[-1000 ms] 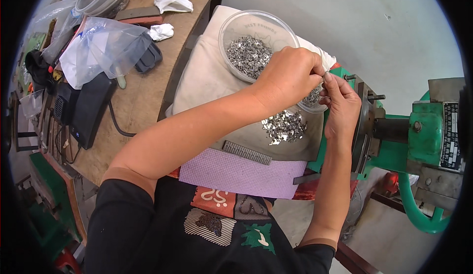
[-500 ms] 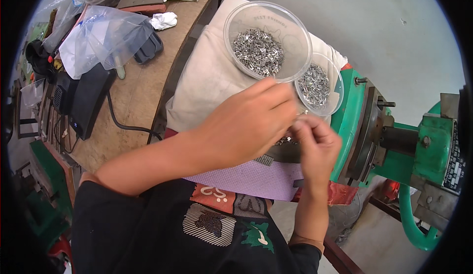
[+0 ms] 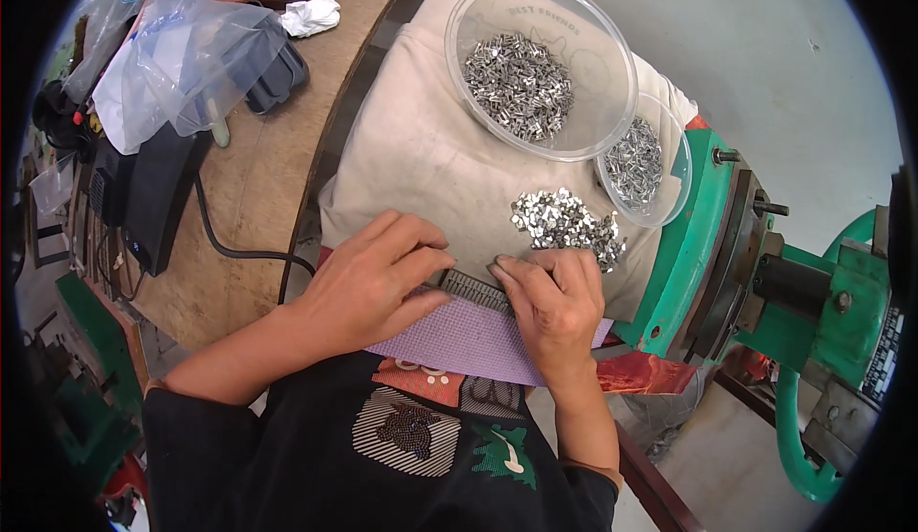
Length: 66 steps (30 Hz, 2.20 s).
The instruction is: The person sorts small metal components by hand, placing them from a plastic bowl onto an alignment metal strip, then secures them using a riveting machine.
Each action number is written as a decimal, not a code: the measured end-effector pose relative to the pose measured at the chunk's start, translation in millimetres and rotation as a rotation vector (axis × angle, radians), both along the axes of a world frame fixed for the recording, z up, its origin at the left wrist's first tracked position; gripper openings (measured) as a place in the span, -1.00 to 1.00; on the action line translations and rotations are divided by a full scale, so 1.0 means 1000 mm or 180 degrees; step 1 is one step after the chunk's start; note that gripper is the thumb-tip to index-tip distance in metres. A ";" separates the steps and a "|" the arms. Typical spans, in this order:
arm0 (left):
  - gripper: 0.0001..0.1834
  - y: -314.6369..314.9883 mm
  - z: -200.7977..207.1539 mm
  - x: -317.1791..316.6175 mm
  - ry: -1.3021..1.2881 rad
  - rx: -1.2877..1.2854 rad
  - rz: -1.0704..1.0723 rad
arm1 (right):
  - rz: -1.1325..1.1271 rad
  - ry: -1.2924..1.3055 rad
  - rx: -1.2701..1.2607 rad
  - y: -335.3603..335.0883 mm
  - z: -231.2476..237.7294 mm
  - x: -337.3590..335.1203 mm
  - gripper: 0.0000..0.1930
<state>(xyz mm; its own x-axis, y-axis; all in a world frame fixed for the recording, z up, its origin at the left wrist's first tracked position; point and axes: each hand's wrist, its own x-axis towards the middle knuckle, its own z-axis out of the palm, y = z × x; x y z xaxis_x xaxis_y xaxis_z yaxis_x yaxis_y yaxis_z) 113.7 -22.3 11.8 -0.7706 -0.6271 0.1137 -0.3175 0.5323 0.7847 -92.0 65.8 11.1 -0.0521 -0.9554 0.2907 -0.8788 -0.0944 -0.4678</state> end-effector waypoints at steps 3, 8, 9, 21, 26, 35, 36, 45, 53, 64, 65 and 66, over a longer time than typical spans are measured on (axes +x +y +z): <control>-0.69 -0.001 -0.002 -0.002 -0.0112 -0.0123 -0.0178 | -0.0080 -0.0085 0.0060 0.000 0.003 0.000 -0.80; -0.69 -0.004 -0.004 0.000 -0.0101 0.0022 -0.0214 | -0.0212 0.0009 0.0056 0.003 -0.001 -0.001 -0.79; -0.70 -0.004 -0.004 0.001 -0.0065 0.0063 -0.0198 | -0.0229 0.0027 0.0052 0.003 -0.001 -0.001 -0.78; -0.65 -0.006 -0.008 0.003 0.0017 0.0464 -0.0029 | -0.0153 -0.0637 0.0714 -0.006 0.008 0.011 -0.90; -0.65 -0.005 -0.008 0.003 -0.0013 0.0393 -0.0046 | -0.0109 -0.0728 0.0912 -0.011 0.011 0.020 -0.93; -0.66 -0.003 -0.009 0.003 0.0046 0.0381 -0.0018 | -0.0127 -0.0672 0.1126 -0.013 0.011 0.025 -0.93; -0.66 -0.003 -0.009 0.003 0.0047 0.0381 -0.0022 | -0.0134 -0.0688 0.1131 -0.013 0.010 0.024 -0.93; -0.68 -0.003 -0.008 0.003 -0.0027 0.0352 0.0002 | -0.0215 -0.0556 0.1066 -0.013 0.010 0.028 -0.88; -0.68 -0.003 -0.007 0.002 -0.0011 0.0297 0.0003 | -0.0281 -0.0536 0.1143 -0.009 0.013 0.024 -0.86; -0.67 -0.002 -0.006 0.001 -0.0026 0.0326 -0.0004 | -0.0266 -0.0470 0.1235 -0.012 0.016 0.024 -0.87; -0.69 -0.002 -0.006 0.001 -0.0035 0.0309 -0.0010 | -0.0264 -0.0425 0.1223 -0.013 0.015 0.025 -0.87; -0.72 -0.002 -0.005 0.001 -0.0043 0.0287 -0.0012 | -0.0259 -0.0381 0.1208 -0.015 0.016 0.026 -0.87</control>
<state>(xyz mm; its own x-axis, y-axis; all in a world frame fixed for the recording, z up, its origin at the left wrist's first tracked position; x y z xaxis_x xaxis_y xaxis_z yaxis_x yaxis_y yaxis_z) 115.0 -24.6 6.3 -0.7741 -0.6313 0.0463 -0.3265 0.4609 0.8252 -66.0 51.3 26.9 -0.1442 -0.9850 -0.0945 -0.8134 0.1723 -0.5556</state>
